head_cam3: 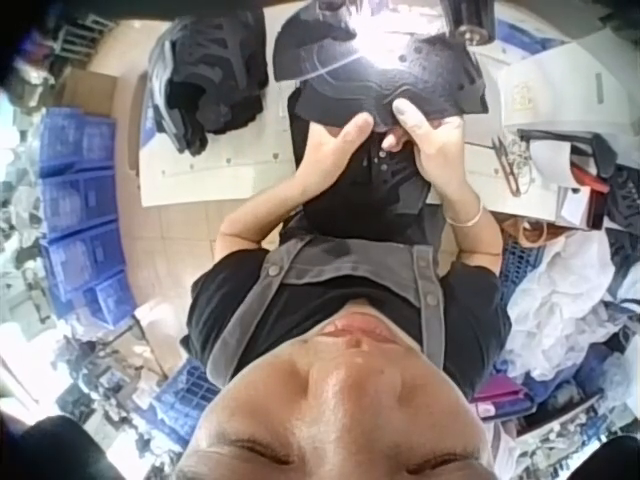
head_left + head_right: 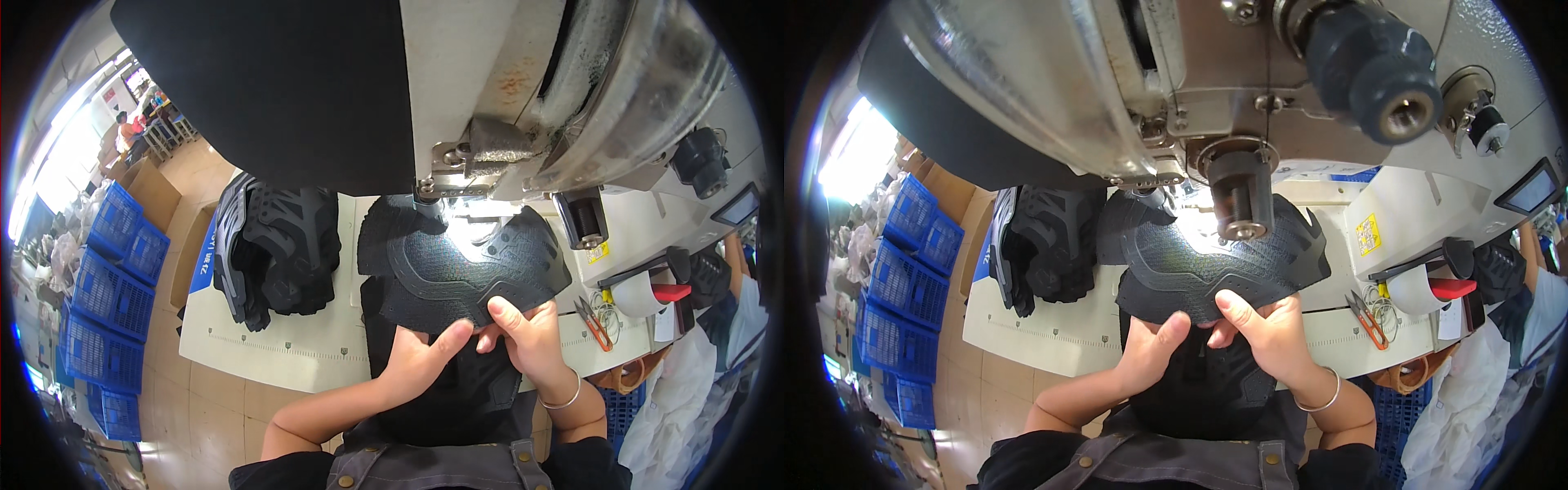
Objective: The recorder is using a heavy-duty industrial sewing machine to stitch together black leather or synthetic shoe upper components in a factory setting.
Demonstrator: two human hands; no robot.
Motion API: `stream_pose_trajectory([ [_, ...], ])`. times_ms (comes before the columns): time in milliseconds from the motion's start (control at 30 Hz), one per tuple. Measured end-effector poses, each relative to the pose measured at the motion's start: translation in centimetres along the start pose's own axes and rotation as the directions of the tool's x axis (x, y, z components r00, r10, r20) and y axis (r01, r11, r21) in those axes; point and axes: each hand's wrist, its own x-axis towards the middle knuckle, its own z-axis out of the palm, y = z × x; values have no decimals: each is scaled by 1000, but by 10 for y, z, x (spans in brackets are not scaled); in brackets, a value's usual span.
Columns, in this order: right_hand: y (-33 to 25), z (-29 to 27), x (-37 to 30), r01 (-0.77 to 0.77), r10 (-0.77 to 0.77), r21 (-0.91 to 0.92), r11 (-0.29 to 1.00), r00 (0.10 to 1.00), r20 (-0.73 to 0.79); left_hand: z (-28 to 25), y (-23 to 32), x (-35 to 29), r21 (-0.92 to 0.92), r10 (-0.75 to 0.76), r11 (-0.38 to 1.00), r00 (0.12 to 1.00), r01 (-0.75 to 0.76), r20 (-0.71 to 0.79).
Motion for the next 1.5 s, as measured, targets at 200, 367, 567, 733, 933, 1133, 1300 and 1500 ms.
stream_pose_trajectory([
  [200, -29, -11, -29, -2, 225, -518, 855, 902, 368, 9, 9, 20, 226, 162, 969, 944, -97, -289],
  [367, -29, -40, 8, 530, -720, -823, 207, 652, 238, -2, 7, 21, 56, 18, 998, 959, -2, -283],
  [567, -21, -57, 36, 208, -191, -243, 947, 977, 93, -8, 13, 25, 89, -1, 996, 957, 28, -290],
  [733, -36, -47, 28, 201, -194, -241, 949, 980, 53, -15, 15, 31, 144, 131, 984, 968, -102, -214],
  [933, -35, -46, 34, 294, -290, -293, 910, 955, 58, -14, 21, 33, 213, 130, 973, 968, -84, -215],
  [1133, -37, -45, 38, 345, -338, -338, 875, 938, 82, -13, 23, 35, 160, 94, 985, 969, -58, -229],
  [1300, -35, -44, 39, 389, -375, -329, 861, 921, 107, -16, 27, 36, 155, 28, 988, 969, 11, -247],
  [1500, -33, -46, 40, 348, -336, -297, 889, 937, 95, -19, 29, 41, 172, 43, 985, 975, -5, -216],
])
